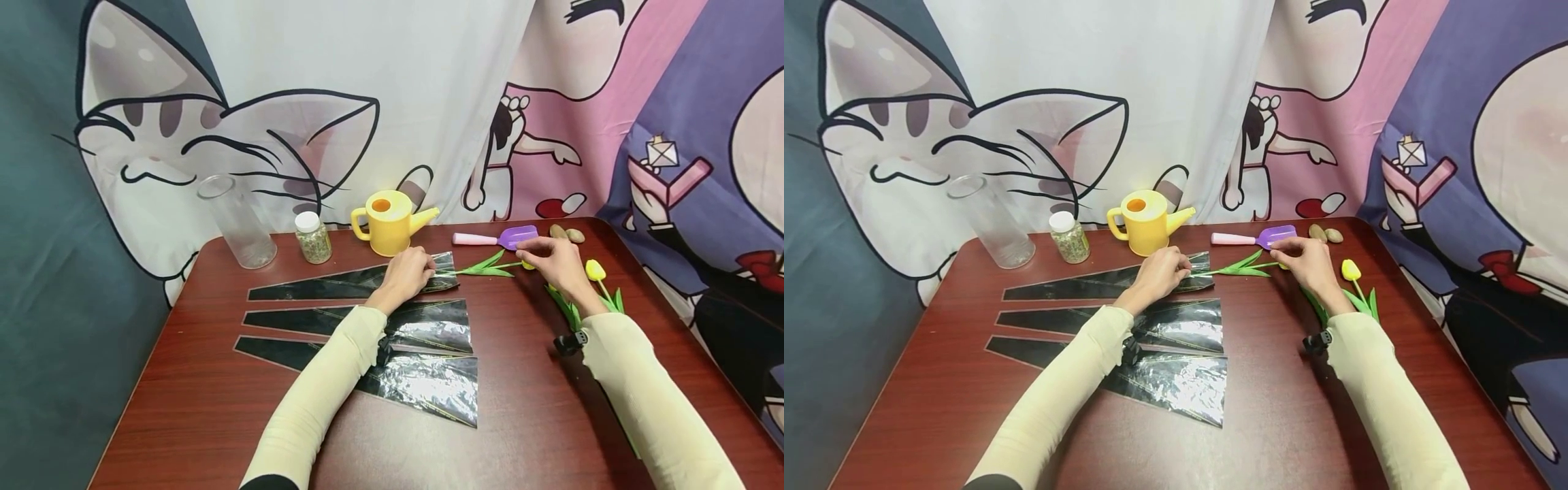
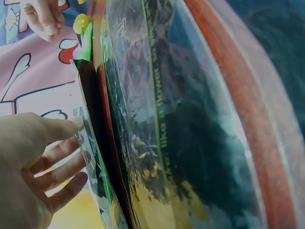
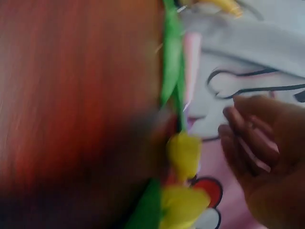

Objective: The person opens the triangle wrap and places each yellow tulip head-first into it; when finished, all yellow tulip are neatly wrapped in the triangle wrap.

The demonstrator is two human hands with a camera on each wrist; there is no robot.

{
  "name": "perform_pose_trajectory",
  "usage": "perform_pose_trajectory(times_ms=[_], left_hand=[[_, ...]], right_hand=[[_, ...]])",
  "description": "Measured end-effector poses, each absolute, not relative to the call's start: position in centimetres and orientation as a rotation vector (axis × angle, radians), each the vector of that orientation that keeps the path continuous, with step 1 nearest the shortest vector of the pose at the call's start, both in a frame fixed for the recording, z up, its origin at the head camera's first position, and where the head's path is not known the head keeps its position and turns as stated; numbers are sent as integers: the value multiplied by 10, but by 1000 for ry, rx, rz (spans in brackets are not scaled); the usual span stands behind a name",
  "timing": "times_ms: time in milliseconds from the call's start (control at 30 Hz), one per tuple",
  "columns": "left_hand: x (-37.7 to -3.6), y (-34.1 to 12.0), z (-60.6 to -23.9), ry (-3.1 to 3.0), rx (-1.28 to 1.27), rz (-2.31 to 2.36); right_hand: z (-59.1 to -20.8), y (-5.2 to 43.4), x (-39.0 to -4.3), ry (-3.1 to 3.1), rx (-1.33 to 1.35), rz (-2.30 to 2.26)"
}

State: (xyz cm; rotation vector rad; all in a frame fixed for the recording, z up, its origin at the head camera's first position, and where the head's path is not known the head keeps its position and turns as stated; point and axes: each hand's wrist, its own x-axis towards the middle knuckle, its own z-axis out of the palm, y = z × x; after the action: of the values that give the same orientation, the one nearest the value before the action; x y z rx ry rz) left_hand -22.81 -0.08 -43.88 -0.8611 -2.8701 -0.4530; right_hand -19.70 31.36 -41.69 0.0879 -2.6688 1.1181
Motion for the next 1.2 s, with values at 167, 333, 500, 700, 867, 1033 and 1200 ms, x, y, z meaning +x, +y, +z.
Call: perform_pose_trajectory(times_ms=[167, 333, 500, 700, 867, 1033, 1200], left_hand=[[-228, -1, -440, -2869, -862, -455], [-228, -1, -442, -2868, -864, -433], [-228, -1, -445, -2867, -862, -419], [-229, 1, -445, -2871, -868, -424], [-228, 1, -444, -2878, -866, -434], [-227, 1, -442, -2885, -862, -437], [-228, 0, -442, -2881, -867, -430]], right_hand=[[-431, 325, -203, -2689, 338, 947], [-442, 327, -207, -2648, 556, 805], [-442, 322, -211, -2601, 715, 725], [-443, 318, -218, -2591, 842, 671], [-445, 316, -222, -2600, 890, 630], [-445, 316, -222, -2626, 872, 578], [-444, 317, -221, -2652, 852, 477]])
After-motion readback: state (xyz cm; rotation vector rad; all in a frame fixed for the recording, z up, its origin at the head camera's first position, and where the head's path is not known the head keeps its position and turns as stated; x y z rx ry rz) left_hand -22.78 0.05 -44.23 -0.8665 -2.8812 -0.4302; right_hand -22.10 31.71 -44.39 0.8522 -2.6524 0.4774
